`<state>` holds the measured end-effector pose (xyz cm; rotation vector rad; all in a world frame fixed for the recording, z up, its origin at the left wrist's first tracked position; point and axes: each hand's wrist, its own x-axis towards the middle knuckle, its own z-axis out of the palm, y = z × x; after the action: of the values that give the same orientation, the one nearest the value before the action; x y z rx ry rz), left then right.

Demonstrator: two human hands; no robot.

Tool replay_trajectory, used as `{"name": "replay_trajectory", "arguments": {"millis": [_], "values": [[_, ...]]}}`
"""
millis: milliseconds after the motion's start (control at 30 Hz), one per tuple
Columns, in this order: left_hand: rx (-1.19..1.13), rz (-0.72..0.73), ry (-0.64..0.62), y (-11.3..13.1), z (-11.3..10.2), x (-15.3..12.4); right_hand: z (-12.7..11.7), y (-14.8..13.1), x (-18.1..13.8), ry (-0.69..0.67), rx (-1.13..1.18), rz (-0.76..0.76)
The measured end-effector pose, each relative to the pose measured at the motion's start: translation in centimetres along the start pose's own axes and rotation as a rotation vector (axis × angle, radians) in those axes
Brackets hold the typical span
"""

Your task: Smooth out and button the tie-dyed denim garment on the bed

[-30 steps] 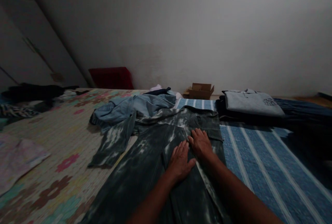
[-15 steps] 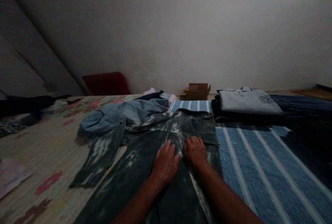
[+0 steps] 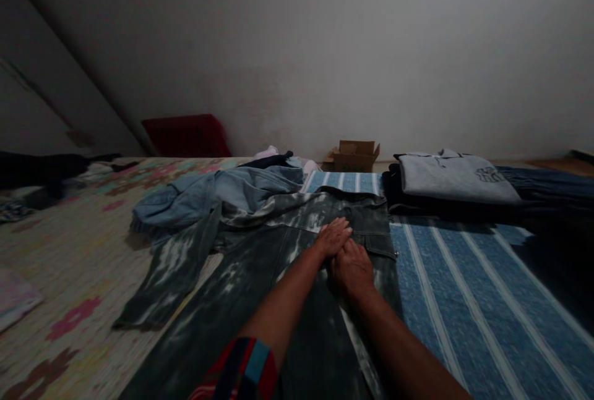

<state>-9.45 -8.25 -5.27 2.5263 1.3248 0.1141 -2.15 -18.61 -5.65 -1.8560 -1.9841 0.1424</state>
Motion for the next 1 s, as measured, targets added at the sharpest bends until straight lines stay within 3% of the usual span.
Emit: {"name": "replay_trajectory", "arguments": {"millis": [233, 600, 1000], "values": [[0.026, -0.018, 0.089, 0.7, 0.3, -0.3, -0.3, 0.0, -0.6, -0.039, -0.045, 0.016], [0.086, -0.044, 0.091, 2.2, 0.5, -0.5, -2.0, 1.5, -4.3, -0.137, -0.042, -0.064], [0.148, -0.044, 0.089, 2.3, 0.6, -0.3, -2.3, -0.4, -8.4, -0.175, -0.047, -0.019]]}}
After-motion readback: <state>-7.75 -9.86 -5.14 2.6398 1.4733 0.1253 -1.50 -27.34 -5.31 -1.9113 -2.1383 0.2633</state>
